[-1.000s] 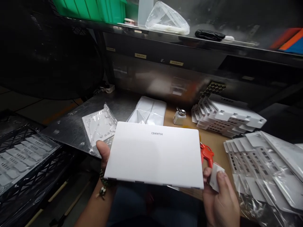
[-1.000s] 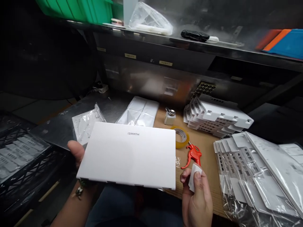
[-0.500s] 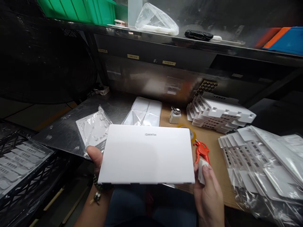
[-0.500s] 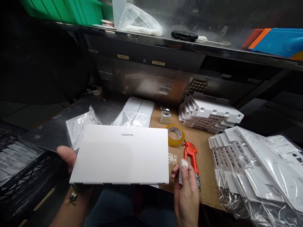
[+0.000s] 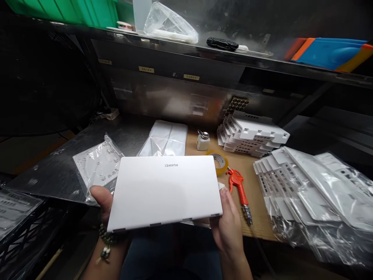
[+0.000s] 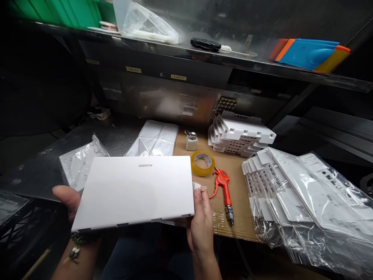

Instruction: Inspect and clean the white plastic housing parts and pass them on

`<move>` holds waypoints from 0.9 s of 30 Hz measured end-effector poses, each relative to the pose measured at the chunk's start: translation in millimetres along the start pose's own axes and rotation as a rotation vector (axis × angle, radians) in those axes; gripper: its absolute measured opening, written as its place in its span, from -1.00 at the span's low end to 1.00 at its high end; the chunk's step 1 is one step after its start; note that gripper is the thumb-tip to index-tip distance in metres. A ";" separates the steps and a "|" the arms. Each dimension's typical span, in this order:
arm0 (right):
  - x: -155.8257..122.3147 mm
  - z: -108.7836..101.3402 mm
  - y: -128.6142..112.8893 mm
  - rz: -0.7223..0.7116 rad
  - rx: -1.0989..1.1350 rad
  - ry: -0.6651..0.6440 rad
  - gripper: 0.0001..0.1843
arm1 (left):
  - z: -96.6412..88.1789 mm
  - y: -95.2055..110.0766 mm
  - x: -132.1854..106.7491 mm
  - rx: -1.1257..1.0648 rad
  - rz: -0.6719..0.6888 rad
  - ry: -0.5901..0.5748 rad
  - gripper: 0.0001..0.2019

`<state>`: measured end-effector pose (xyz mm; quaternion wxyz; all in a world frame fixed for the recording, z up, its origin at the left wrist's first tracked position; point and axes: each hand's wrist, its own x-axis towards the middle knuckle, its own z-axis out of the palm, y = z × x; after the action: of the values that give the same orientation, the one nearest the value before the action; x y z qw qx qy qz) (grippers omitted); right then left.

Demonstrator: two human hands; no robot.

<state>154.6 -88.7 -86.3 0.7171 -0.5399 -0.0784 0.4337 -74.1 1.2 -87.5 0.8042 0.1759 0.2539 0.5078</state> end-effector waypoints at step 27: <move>50.5 -10.6 -39.7 -0.053 0.132 -0.172 -0.54 | 52.4 34.1 9.5 1.120 0.281 -0.548 -0.84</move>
<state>213.0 -62.2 -75.1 0.7529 -0.4500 -0.1253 0.4636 -64.7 22.9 -28.9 0.5520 0.7246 0.2404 0.3354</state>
